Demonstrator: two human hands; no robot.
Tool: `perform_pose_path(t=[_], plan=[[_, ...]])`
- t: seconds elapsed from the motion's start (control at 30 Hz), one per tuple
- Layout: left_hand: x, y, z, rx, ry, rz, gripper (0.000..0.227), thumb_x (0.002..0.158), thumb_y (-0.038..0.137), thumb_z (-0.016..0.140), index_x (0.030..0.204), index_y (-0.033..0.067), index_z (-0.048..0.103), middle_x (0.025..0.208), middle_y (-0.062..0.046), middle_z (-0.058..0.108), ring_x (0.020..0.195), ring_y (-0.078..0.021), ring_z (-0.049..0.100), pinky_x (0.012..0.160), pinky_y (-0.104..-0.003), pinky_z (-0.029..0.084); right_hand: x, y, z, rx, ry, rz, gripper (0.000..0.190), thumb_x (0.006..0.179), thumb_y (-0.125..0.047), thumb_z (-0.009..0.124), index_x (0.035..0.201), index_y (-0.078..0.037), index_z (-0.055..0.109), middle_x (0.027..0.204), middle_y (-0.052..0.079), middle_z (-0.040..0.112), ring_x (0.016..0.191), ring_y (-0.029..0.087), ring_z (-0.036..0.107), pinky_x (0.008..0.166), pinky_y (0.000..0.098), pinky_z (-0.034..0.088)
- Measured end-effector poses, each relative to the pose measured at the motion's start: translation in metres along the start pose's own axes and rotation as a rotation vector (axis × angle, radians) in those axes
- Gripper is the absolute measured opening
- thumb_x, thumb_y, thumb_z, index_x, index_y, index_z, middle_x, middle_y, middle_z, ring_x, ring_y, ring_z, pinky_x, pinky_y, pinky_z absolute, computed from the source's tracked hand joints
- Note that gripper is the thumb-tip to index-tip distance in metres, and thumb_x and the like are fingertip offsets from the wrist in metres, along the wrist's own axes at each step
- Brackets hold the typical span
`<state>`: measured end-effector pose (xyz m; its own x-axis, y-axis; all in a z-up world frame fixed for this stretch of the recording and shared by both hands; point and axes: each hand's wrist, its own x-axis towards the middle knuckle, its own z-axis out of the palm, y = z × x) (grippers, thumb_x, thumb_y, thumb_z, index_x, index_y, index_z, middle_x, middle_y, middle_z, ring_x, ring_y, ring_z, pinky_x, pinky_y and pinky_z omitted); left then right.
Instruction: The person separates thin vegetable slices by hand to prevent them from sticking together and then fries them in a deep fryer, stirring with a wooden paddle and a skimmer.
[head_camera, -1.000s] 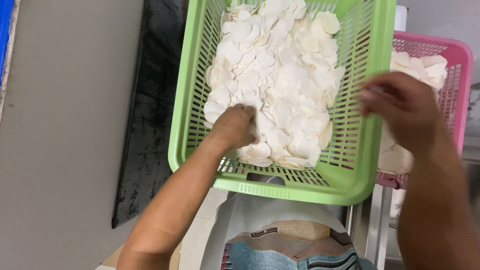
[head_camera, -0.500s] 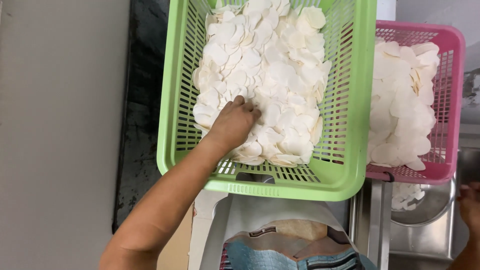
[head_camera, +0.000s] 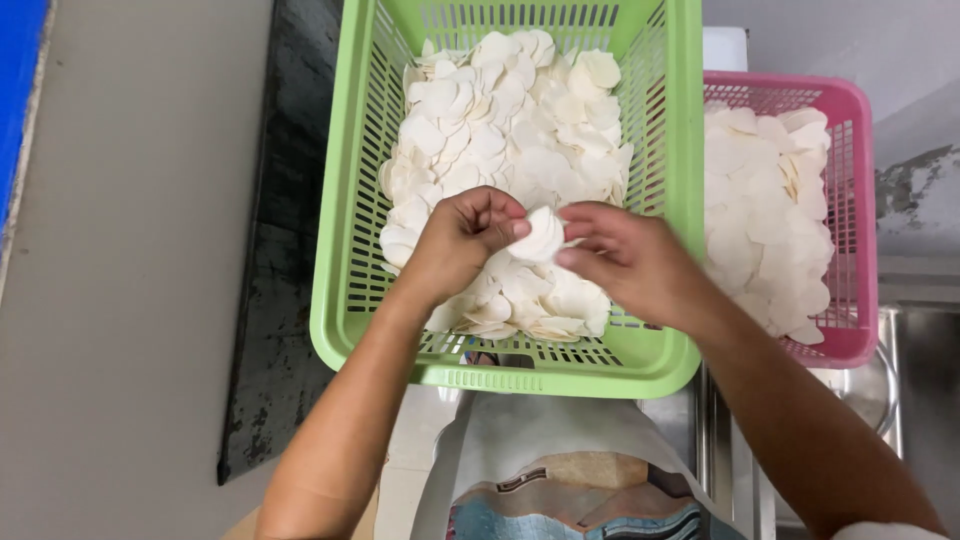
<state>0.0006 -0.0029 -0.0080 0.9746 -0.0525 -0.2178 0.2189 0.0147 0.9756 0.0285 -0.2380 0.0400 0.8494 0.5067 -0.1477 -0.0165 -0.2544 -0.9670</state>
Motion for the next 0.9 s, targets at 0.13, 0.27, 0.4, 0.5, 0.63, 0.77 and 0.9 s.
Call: perform_pose_path(t=[0.13,0.27,0.4,0.5,0.63,0.77,0.9], plan=[[-0.005,-0.006,0.006,-0.011,0.123,0.06,0.016,0.092,0.01,0.078,0.107,0.0068,0.075,0.08,-0.005,0.076,0.074,-0.0081,0.068,0.075,-0.023,0.058,0.024,0.021,0.021,0.052,-0.007,0.002,0.046,0.088,0.005,0.071,0.133,0.002,0.06,0.092,0.019,0.075,0.081,0.02,0.076,0.073,0.0319,0.067],[-0.023,0.011,0.018,0.157,0.22,0.08,0.025,0.089,0.014,0.08,0.114,0.0097,0.077,0.092,-0.012,0.08,0.087,-0.0103,0.072,0.082,-0.027,0.06,0.031,0.031,0.023,0.086,0.047,-0.005,0.04,0.09,0.002,0.07,0.129,0.004,0.061,0.094,0.018,0.075,0.08,0.017,0.074,0.07,0.0296,0.067],[-0.024,0.009,0.03,0.164,0.203,0.083,0.041,0.081,0.008,0.085,0.12,0.0032,0.074,0.099,-0.018,0.08,0.094,-0.0174,0.076,0.087,-0.029,0.062,0.034,0.046,0.028,0.131,0.056,-0.06,0.036,0.09,0.003,0.071,0.126,0.005,0.064,0.095,0.015,0.074,0.084,0.014,0.069,0.073,0.0301,0.066],[-0.018,-0.009,0.02,-0.006,0.147,0.029,0.031,0.093,0.007,0.072,0.123,0.0029,0.073,0.094,-0.013,0.08,0.082,-0.0109,0.072,0.08,-0.028,0.063,0.036,0.05,0.028,0.172,0.069,-0.094,0.035,0.092,0.005,0.07,0.126,0.006,0.064,0.094,0.015,0.073,0.083,0.014,0.069,0.075,0.031,0.067],[-0.017,-0.006,0.015,-0.285,0.135,-0.027,0.024,0.095,0.003,0.067,0.118,-0.0041,0.071,0.09,-0.012,0.078,0.077,-0.0136,0.075,0.078,-0.027,0.066,0.031,0.044,0.024,0.228,0.087,-0.085,0.035,0.092,0.004,0.07,0.126,0.007,0.063,0.093,0.015,0.072,0.082,0.014,0.07,0.076,0.0314,0.068],[-0.016,-0.009,0.013,-0.327,0.151,-0.029,0.024,0.092,-0.001,0.07,0.115,-0.0084,0.07,0.086,-0.015,0.077,0.075,-0.0163,0.076,0.075,-0.028,0.067,0.033,0.047,0.028,0.329,0.057,-0.024,0.042,0.09,0.003,0.072,0.131,0.006,0.06,0.098,0.014,0.071,0.083,0.014,0.07,0.073,0.0307,0.068],[-0.013,-0.017,0.016,-0.35,0.154,-0.024,0.026,0.088,-0.003,0.074,0.114,-0.007,0.069,0.084,-0.015,0.076,0.072,-0.0177,0.077,0.072,-0.028,0.067,0.038,0.057,0.027,0.311,0.039,-0.009,0.047,0.084,0.007,0.077,0.129,0.006,0.061,0.096,0.013,0.073,0.08,0.013,0.072,0.072,0.0284,0.068]])
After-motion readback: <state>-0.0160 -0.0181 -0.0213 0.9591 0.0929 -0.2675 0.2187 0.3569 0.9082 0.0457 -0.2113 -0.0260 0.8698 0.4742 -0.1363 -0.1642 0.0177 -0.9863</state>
